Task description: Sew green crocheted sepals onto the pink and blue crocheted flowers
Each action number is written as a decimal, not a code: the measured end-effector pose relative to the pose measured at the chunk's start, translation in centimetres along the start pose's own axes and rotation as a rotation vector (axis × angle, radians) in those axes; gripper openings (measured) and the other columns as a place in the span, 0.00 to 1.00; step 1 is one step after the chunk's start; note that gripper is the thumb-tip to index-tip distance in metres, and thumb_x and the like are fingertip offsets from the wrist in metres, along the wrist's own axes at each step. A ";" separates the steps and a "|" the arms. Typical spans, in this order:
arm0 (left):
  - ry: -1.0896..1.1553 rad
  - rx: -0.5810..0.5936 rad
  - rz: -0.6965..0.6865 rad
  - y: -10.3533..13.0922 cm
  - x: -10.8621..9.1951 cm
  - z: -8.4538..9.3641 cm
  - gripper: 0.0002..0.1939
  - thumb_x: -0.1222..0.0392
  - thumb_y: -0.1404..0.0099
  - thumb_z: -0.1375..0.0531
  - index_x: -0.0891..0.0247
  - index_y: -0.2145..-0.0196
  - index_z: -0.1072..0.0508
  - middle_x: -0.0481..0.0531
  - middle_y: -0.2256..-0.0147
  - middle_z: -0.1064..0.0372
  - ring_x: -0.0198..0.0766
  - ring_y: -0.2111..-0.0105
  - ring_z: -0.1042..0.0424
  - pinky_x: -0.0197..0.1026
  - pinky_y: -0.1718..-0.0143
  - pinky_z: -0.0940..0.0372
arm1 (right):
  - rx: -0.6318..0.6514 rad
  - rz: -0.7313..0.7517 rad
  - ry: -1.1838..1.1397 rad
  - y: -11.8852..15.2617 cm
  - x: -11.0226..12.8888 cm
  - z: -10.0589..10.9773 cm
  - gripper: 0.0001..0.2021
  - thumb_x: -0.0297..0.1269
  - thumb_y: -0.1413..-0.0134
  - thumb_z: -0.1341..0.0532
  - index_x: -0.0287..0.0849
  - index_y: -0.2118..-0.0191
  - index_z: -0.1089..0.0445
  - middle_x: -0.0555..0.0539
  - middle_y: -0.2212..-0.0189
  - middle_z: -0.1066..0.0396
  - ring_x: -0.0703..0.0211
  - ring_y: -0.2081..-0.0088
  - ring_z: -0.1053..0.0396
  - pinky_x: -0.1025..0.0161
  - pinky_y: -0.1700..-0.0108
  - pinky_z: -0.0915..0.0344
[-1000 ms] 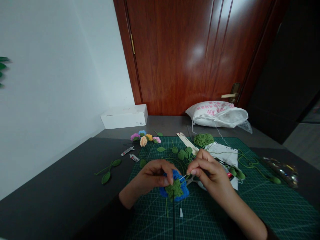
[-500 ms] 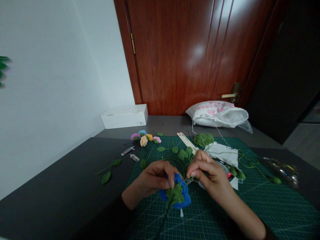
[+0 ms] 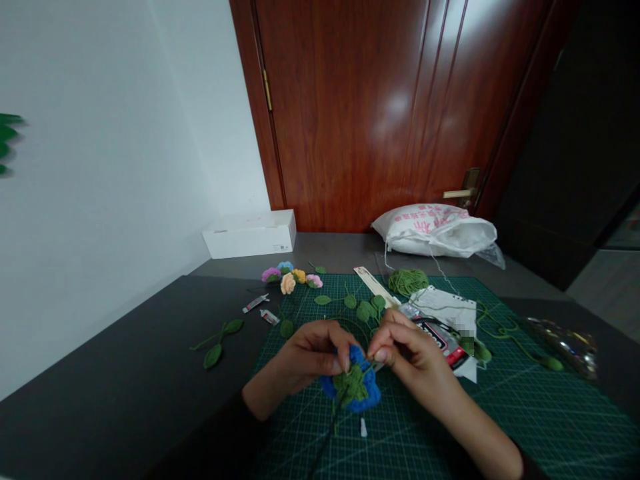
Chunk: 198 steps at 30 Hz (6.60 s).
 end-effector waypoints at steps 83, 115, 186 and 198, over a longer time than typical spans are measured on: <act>0.019 -0.084 -0.026 -0.2 0.1 -0.4 0.08 0.61 0.44 0.29 0.67 0.73 0.23 0.53 0.70 0.26 0.35 0.71 0.30 0.34 0.68 0.39 | 0.018 -0.048 -0.134 0.4 0.2 -1.4 0.09 0.40 0.37 0.40 0.44 0.68 0.31 0.52 0.73 0.39 0.60 0.72 0.39 0.65 0.71 0.44; -0.406 -0.108 -0.023 -0.6 0.7 0.7 0.14 0.52 0.37 0.34 0.66 0.70 0.28 0.49 0.70 0.35 0.34 0.69 0.36 0.35 0.67 0.42 | 0.056 0.156 0.254 0.2 2.1 0.3 0.04 0.33 0.37 0.39 0.48 0.60 0.26 0.46 0.63 0.29 0.52 0.59 0.32 0.56 0.58 0.35; -0.514 -0.422 -0.075 -0.8 -0.5 1.2 0.07 0.62 0.36 0.37 0.63 0.59 0.27 0.50 0.63 0.31 0.36 0.64 0.32 0.37 0.65 0.37 | -0.090 0.080 0.529 1.0 0.2 -0.4 0.07 0.28 0.38 0.41 0.42 0.62 0.25 0.49 0.71 0.34 0.58 0.71 0.30 0.62 0.68 0.36; -0.394 -0.436 -0.090 -0.8 -0.3 1.1 0.07 0.62 0.37 0.36 0.62 0.60 0.27 0.49 0.64 0.31 0.36 0.66 0.31 0.38 0.66 0.29 | -0.089 0.074 0.479 1.0 0.1 -0.4 0.08 0.27 0.38 0.42 0.43 0.62 0.26 0.49 0.70 0.35 0.60 0.71 0.30 0.65 0.69 0.35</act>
Point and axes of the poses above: each hand's wrist, its own y-axis away from the middle knuckle, its own z-axis out of the back of the hand, x = y × z, the point moved 1 cm from there along -y, towards the middle knuckle
